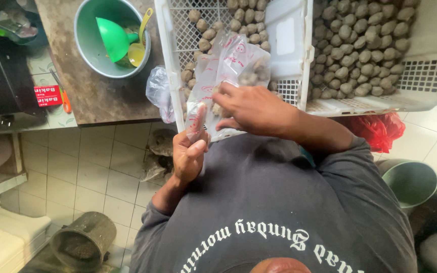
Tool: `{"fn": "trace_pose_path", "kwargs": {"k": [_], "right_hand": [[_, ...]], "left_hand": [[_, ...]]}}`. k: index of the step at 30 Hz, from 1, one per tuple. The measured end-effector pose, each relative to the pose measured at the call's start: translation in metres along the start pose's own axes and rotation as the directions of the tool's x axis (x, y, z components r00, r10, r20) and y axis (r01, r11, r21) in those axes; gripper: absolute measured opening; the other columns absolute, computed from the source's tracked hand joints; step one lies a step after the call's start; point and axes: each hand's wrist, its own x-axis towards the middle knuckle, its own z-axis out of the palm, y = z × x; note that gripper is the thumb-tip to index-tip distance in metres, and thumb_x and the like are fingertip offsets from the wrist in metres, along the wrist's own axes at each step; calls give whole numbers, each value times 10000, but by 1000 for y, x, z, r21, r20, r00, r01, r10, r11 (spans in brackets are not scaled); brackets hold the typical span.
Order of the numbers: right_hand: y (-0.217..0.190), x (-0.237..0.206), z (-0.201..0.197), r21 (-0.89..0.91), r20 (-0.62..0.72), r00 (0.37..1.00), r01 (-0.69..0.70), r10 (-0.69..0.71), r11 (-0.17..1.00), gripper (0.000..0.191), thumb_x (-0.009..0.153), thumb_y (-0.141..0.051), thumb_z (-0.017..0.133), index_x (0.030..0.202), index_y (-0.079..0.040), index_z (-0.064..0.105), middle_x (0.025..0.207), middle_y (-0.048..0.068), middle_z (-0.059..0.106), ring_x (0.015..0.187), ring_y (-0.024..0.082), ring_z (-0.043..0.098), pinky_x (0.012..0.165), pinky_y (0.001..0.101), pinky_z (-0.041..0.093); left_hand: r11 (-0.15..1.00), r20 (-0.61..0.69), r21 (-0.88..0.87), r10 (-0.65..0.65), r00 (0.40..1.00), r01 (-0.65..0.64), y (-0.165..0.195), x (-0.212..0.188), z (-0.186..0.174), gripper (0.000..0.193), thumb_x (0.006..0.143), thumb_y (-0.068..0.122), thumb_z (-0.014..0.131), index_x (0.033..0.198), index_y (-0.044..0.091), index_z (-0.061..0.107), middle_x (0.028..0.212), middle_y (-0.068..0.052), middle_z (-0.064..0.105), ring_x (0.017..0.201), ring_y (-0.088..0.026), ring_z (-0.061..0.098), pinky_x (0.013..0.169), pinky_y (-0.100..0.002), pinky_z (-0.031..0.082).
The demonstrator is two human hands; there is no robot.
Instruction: The person transfers small round meatballs from a white plastic crate into a clear plastic bag using both hands. The person repeatedly scoops handfuls of meatballs and places them into the bag held open in the other hand.
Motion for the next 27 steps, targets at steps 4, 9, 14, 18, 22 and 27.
{"fn": "trace_pose_path", "kwargs": {"k": [4, 9, 14, 18, 22, 27], "right_hand": [[52, 7, -4, 471, -93, 994, -12, 63, 882, 289, 960, -320, 745, 1059, -53, 696, 952, 82, 734, 698, 146, 701, 582, 287, 575], [210, 53, 38, 701, -299, 774, -220, 559, 679, 166, 1037, -166, 690, 1133, -37, 650, 1071, 144, 709, 841, 150, 724, 695, 282, 631], [290, 97, 108, -9, -575, 769, -346, 279, 938, 728, 729, -113, 827, 1341, 106, 497, 1292, 388, 523, 1124, 543, 595, 1013, 503, 499], [288, 109, 121, 36, -426, 740, -561, 520, 827, 786, 776, -60, 760, 1474, 52, 414, 1443, 344, 441, 1190, 499, 588, 997, 474, 510], [288, 113, 121, 53, -325, 706, -651, 629, 758, 753, 771, -61, 764, 1451, 22, 453, 1419, 360, 443, 1074, 513, 599, 912, 519, 512], [279, 103, 96, 448, -376, 673, -470, 637, 760, 442, 761, -142, 863, 1108, -31, 612, 1112, 199, 646, 943, 335, 662, 776, 406, 558]], "left_hand": [[995, -45, -86, 55, 997, -59, 7, 4, -11, 798, 890, 183, 629, 1591, -94, 365, 743, 74, 309, 676, -81, 317, 663, -261, 306], [997, -61, -79, 20, 998, -25, 4, 1, -14, 816, 887, 222, 663, 1579, -91, 365, 734, 67, 276, 664, -84, 302, 643, -265, 300], [999, -92, -45, 23, 996, -27, 0, -2, -13, 830, 879, 248, 669, 1579, -87, 375, 731, 66, 277, 660, -92, 303, 644, -277, 311], [999, -107, -16, 46, 993, -48, -4, -4, -16, 802, 886, 237, 674, 1571, -88, 413, 745, 77, 288, 673, -88, 299, 673, -277, 305], [999, -96, 13, 37, 995, -36, -5, -7, -15, 788, 879, 247, 663, 1555, -79, 423, 724, 58, 334, 666, -105, 334, 653, -280, 321], [999, -78, 30, 22, 997, -20, 2, -4, -10, 821, 878, 252, 673, 1572, -85, 392, 726, 66, 330, 661, -98, 332, 645, -279, 306]]}}
